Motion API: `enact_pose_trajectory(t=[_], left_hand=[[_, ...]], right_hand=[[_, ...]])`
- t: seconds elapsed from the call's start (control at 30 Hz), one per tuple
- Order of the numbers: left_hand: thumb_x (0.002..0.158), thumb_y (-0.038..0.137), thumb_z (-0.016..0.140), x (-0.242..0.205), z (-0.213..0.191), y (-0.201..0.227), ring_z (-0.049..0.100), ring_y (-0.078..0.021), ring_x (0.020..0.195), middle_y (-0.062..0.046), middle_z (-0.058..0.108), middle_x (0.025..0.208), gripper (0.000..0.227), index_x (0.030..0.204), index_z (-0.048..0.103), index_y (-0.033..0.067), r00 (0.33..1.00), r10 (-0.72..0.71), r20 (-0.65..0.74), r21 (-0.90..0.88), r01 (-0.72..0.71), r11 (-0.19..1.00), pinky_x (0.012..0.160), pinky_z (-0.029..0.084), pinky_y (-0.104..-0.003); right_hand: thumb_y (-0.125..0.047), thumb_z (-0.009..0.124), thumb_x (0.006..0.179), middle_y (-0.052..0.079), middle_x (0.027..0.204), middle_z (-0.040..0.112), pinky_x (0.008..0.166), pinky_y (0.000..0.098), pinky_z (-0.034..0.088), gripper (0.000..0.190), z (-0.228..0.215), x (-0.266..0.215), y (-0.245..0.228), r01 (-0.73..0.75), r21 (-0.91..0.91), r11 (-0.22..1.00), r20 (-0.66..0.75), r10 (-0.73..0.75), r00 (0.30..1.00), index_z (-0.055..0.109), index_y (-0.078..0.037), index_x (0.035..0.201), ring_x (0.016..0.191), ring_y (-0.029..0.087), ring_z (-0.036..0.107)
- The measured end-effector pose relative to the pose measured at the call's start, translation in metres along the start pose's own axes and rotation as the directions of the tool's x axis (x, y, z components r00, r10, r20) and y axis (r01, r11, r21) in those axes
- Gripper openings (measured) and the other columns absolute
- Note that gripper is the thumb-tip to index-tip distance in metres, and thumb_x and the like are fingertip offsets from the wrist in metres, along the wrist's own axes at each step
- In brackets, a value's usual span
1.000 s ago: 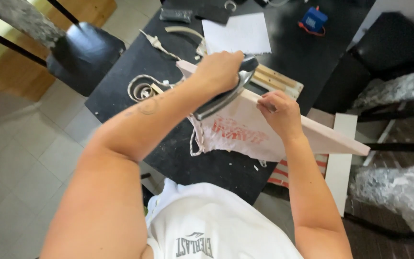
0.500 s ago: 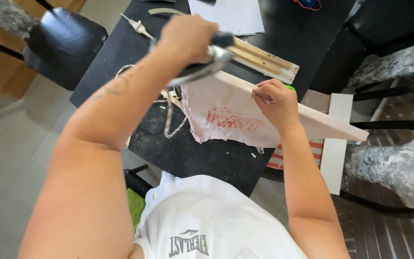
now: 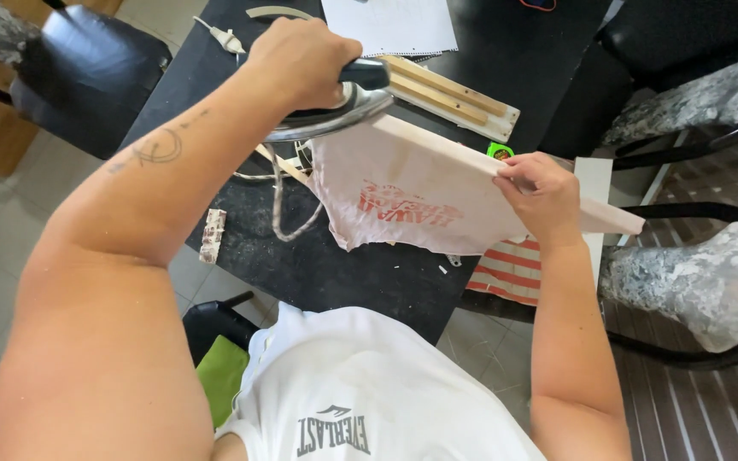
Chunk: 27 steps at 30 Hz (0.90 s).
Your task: The person irons a fabric bag on a table, handles a small block of wood, and then trims the edges of a white board using a utility knife.
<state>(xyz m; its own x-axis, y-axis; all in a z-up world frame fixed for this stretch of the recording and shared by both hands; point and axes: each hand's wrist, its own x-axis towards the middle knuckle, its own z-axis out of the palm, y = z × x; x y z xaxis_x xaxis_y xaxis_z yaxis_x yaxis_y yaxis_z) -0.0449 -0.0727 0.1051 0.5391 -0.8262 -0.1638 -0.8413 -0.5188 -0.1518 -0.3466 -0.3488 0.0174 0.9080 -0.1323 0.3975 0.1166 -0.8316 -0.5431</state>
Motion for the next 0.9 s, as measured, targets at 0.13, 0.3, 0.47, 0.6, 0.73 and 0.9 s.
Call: enact_pose_trajectory(t=[0.13,0.3,0.47,0.6,0.73,0.9], left_hand=[[0.086,0.029,0.067,-0.003,-0.032,0.024,0.074,-0.0416,0.078,-0.014,0.074,0.091,0.032,0.114,0.073,0.0153,0.996,-0.012,0.084,-0.056,0.016,0.998,0.060,0.061,-0.052],[0.073,0.025,0.069,0.028,-0.013,0.064,0.074,-0.0446,0.077,-0.014,0.076,0.082,0.023,0.094,0.079,0.0210,0.966,0.217,-0.142,-0.091,-0.231,0.969,0.066,0.059,-0.056],[0.081,0.018,0.064,0.035,-0.028,0.097,0.071,-0.0424,0.084,-0.012,0.072,0.094,0.032,0.109,0.075,0.0280,0.965,0.260,-0.044,-0.181,-0.263,0.948,0.066,0.056,-0.053],[0.079,0.012,0.063,0.037,-0.027,0.076,0.070,-0.0396,0.082,-0.009,0.072,0.092,0.021,0.097,0.072,0.0191,0.966,0.259,-0.015,-0.183,-0.257,0.949,0.062,0.055,-0.051],[0.077,0.018,0.065,0.020,-0.035,0.031,0.072,-0.0360,0.085,-0.007,0.072,0.092,0.027,0.102,0.075,0.0242,0.981,0.185,0.054,-0.187,-0.173,0.967,0.066,0.060,-0.050],[0.081,0.018,0.058,0.007,-0.018,0.004,0.069,-0.0440,0.085,-0.016,0.070,0.098,0.030,0.109,0.071,0.0156,0.994,0.073,0.077,-0.117,-0.064,0.991,0.068,0.057,-0.053]], right_hand=[[0.000,0.086,0.097,0.016,0.106,0.078,0.081,0.0374,0.061,0.008,0.005,-0.003,0.004,0.025,-0.007,1.000,-0.038,-0.025,0.999,0.079,0.001,0.097,0.092,0.026,0.073],[-0.013,0.086,0.100,0.014,0.110,0.077,0.087,0.0400,0.054,0.012,0.018,-0.007,0.038,0.137,-0.055,0.989,-0.079,-0.141,0.987,0.076,-0.007,0.098,0.099,0.030,0.073],[-0.003,0.086,0.095,0.013,0.106,0.076,0.080,0.0372,0.056,0.012,0.014,-0.011,0.030,0.083,-0.007,0.997,-0.052,-0.083,0.995,0.074,-0.006,0.093,0.096,0.027,0.072],[0.004,0.085,0.095,0.015,0.109,0.076,0.078,0.0337,0.060,0.012,0.005,-0.011,0.018,-0.030,0.078,0.997,-0.014,0.031,0.999,0.074,-0.003,0.097,0.096,0.024,0.072],[0.002,0.086,0.095,0.016,0.109,0.076,0.078,0.0331,0.062,0.011,0.002,-0.009,0.010,-0.032,0.043,0.999,-0.003,0.032,0.999,0.076,-0.002,0.098,0.094,0.024,0.072],[0.000,0.086,0.096,0.016,0.106,0.075,0.074,0.0347,0.056,0.012,0.008,-0.014,0.026,0.089,-0.015,0.996,-0.040,-0.090,0.995,0.075,-0.003,0.096,0.091,0.025,0.070]])
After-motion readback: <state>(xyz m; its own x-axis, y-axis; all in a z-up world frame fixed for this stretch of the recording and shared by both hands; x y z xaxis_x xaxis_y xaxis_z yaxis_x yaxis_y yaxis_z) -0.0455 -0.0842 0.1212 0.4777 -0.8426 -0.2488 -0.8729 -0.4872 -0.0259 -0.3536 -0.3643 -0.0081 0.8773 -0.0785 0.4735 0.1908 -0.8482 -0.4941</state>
